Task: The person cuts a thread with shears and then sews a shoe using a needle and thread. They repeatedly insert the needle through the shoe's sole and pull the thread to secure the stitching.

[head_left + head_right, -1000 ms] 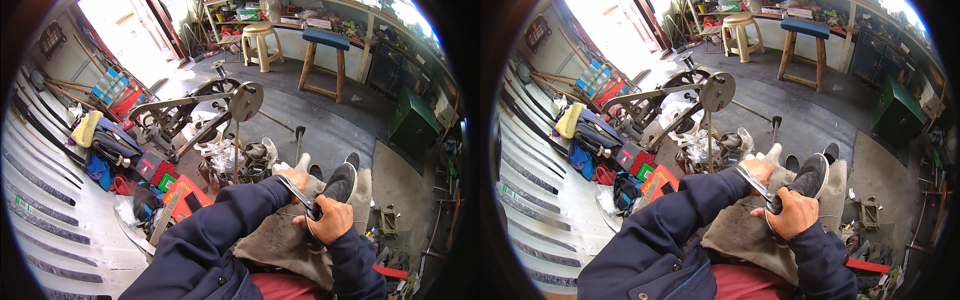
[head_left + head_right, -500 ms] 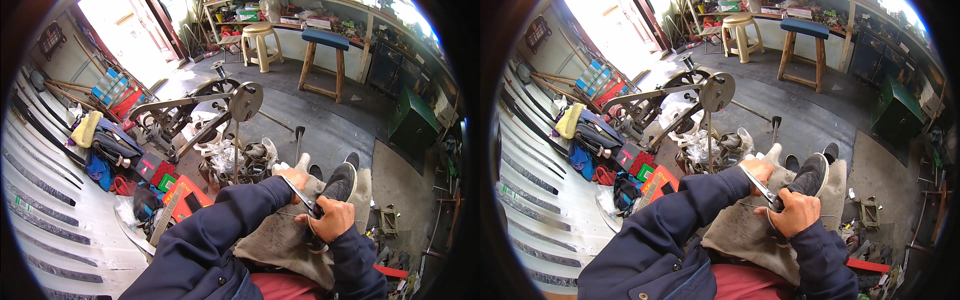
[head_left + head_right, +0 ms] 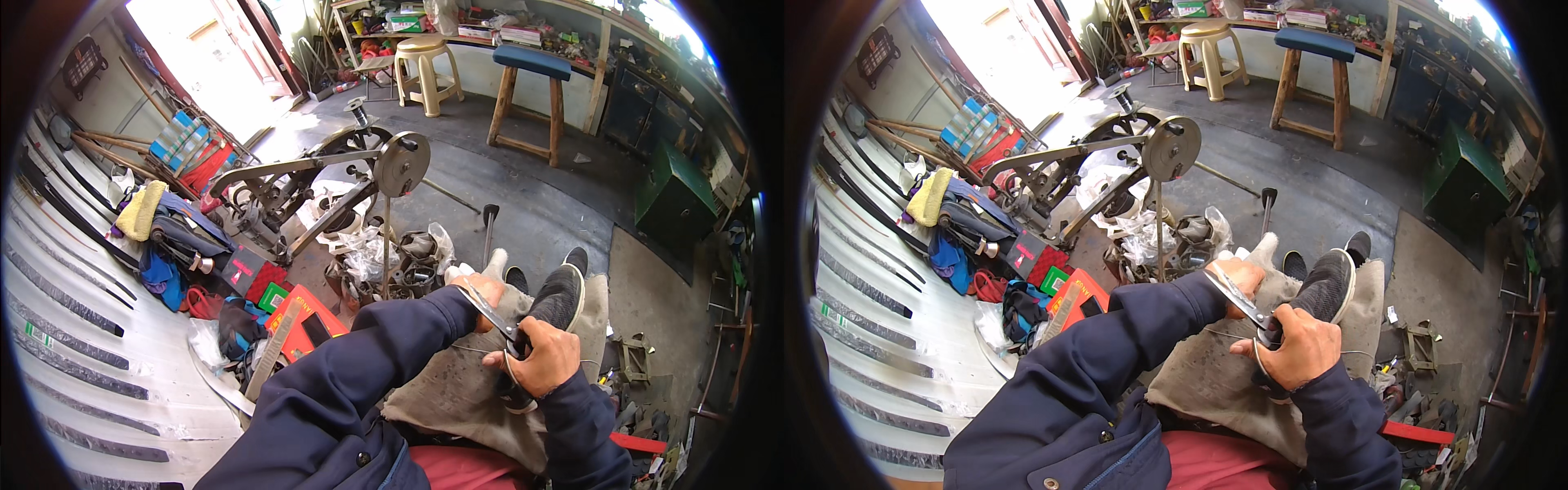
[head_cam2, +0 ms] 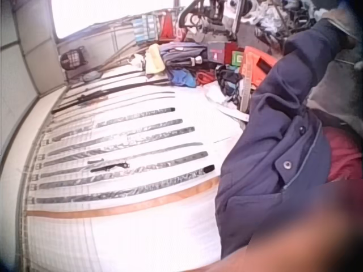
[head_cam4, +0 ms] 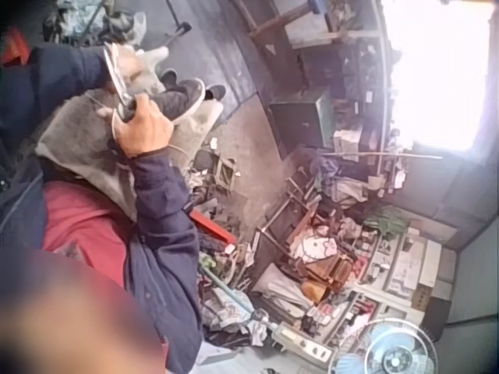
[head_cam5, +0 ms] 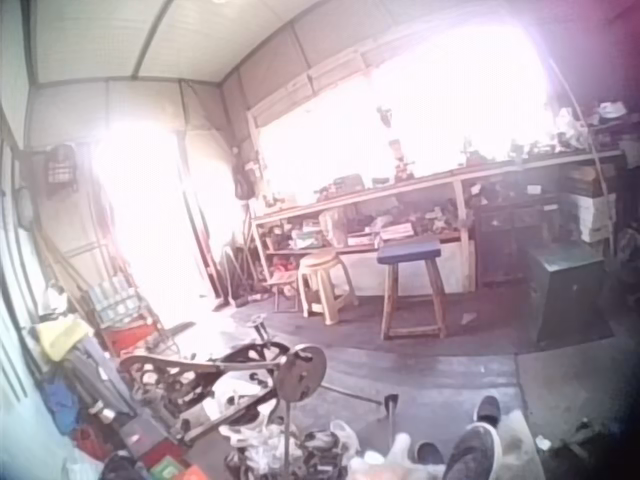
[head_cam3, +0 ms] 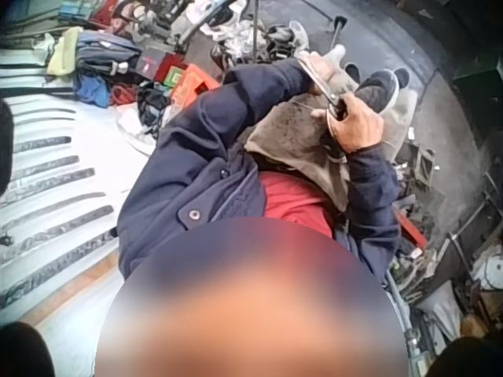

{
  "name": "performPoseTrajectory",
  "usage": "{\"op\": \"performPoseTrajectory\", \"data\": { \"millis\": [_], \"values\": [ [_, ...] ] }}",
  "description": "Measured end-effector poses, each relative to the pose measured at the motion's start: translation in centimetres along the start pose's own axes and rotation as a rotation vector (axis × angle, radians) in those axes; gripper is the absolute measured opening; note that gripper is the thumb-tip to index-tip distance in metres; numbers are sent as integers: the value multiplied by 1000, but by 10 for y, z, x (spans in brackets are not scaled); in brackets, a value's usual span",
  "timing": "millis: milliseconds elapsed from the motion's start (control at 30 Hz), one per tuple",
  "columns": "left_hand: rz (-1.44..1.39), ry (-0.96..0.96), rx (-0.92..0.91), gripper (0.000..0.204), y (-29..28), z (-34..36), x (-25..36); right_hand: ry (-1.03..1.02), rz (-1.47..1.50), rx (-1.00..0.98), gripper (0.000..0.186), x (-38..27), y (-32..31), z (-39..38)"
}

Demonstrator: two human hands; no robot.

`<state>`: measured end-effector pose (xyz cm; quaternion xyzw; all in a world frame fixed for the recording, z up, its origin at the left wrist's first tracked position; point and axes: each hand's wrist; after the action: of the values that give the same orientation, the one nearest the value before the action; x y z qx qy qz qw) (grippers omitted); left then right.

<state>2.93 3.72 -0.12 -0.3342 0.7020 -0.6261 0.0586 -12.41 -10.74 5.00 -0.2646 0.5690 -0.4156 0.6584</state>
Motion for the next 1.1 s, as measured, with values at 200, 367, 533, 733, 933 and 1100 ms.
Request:
{"op": "performPoseTrajectory", "data": {
  "millis": [200,367,533,733,933,1100],
  "values": [
    [-28,21,31,20,-1,-3,-4,31,-69,-83,71,-6,2,-5],
    [-34,20,71,18,4,-2,-6,54,-91,-84,71,-6,5,-8],
    [-72,5,63,14,6,-3,-8,29,-101,-32,68,-6,9,-9],
    [-90,16,73,14,8,-2,-10,6,-92,-20,64,0,11,-9],
    [-92,-78,7,14,2,3,-8,58,20,57,62,8,11,-3],
    [-84,-70,-2,16,-2,4,-5,86,14,-16,66,9,4,-4]
  ]
}}
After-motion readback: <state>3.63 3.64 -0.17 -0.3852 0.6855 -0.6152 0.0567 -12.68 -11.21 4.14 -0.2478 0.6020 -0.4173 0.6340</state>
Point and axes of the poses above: each hand's wrist, its own z-axis towards the middle knuckle, its own y-axis out of the palm, x = y × z, and after that the axes turned 7 degrees about y, right-handed
